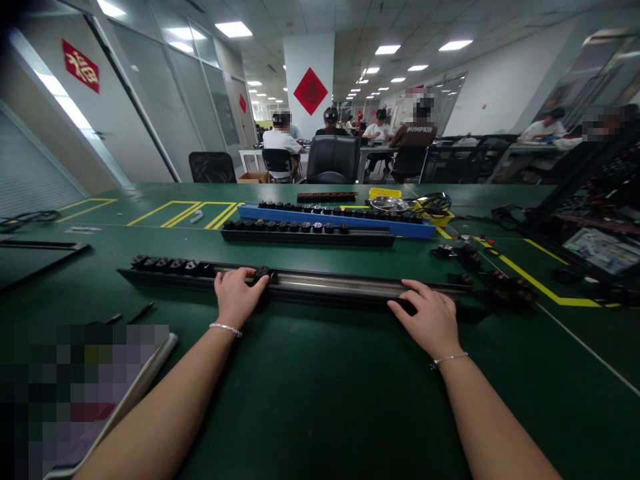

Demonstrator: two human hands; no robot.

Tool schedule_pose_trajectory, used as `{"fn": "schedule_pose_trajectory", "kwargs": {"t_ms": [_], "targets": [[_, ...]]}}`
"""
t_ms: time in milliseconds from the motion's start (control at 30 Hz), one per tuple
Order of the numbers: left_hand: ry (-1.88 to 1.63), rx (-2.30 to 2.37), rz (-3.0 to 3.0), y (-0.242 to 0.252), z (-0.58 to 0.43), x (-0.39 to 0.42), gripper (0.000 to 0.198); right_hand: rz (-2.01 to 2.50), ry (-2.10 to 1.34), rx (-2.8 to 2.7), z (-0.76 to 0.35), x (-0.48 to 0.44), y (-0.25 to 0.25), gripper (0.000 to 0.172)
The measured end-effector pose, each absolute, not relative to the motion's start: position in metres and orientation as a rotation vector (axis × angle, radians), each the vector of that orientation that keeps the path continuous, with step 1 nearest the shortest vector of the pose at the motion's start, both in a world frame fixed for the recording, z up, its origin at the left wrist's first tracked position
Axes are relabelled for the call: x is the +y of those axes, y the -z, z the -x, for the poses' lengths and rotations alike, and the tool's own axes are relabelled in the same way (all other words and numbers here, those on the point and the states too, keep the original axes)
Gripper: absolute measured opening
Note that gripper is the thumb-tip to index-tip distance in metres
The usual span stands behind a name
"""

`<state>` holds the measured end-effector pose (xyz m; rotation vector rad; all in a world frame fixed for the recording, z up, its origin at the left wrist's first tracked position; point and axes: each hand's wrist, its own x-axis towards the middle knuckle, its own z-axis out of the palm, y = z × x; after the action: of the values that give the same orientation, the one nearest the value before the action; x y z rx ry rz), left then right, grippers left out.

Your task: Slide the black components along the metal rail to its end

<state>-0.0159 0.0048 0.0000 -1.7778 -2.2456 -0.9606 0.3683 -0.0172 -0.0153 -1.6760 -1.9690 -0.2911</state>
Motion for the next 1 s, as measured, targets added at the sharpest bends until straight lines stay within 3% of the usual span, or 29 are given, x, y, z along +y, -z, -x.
{"fn": "schedule_pose_trajectory", "kwargs": {"t_ms": [1000], "targets": [[1.005, -2.097, 1.93, -0.0043, 0.0148, 0.0016, 0.032, 1.717, 0.28, -1.967, -0.3665, -0.018, 0.0135, 0.042]]}}
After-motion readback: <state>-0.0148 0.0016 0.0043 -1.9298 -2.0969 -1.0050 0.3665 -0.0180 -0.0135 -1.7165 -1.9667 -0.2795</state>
